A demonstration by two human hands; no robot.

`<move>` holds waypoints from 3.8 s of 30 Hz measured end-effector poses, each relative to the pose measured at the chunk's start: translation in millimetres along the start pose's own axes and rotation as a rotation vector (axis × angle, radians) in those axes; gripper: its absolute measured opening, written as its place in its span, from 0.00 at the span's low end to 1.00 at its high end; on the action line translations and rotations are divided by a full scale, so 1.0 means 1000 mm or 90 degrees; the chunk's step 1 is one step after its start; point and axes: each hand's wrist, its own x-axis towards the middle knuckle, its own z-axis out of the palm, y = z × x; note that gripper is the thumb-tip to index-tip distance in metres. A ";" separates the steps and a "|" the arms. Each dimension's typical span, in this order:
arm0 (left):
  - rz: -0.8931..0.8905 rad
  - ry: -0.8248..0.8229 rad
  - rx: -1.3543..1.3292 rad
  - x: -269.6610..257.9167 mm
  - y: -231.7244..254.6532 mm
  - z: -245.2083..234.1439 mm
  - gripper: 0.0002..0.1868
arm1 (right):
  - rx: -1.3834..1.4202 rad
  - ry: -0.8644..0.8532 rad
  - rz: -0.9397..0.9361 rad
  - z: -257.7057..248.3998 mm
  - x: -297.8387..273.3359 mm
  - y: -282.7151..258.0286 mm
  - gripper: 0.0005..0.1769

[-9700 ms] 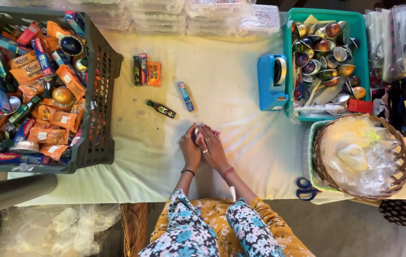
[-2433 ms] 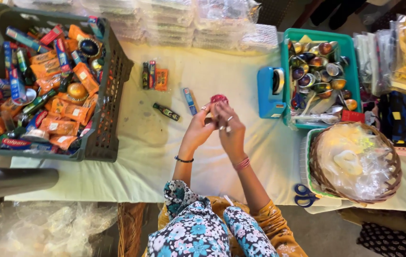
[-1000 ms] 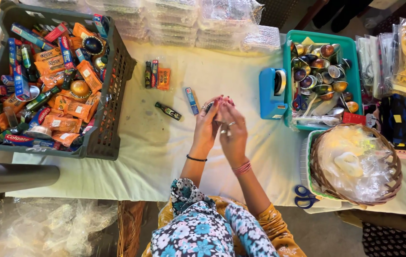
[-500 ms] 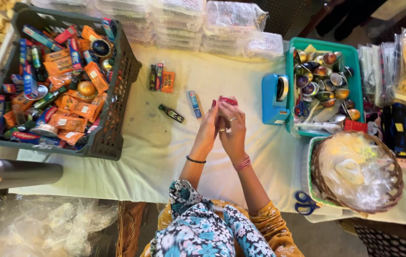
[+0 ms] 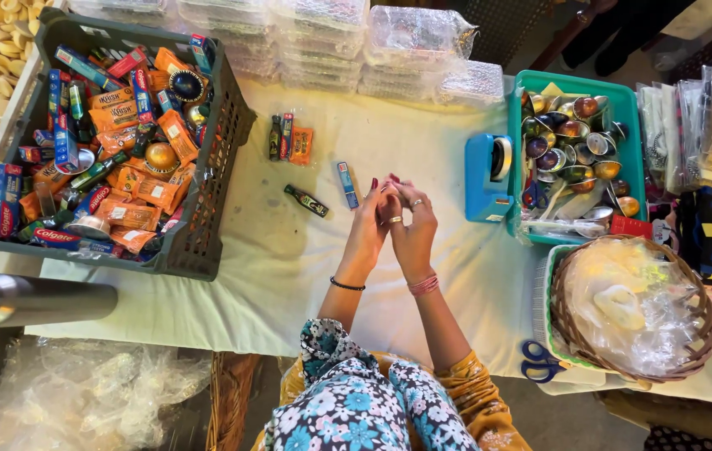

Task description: The person sorts various consumer goods by hand, picking items from a large crate and placing them into a small bag or arranging them on the table.

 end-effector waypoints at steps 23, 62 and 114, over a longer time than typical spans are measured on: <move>-0.038 -0.015 0.058 -0.003 0.008 -0.001 0.22 | -0.088 -0.031 -0.099 0.005 -0.031 -0.001 0.22; 0.229 0.154 0.331 0.065 -0.031 -0.123 0.17 | 0.334 -0.110 0.563 0.012 -0.156 0.220 0.12; 0.356 0.135 1.370 0.061 -0.010 -0.132 0.39 | 0.369 -0.147 0.472 0.012 -0.164 0.203 0.12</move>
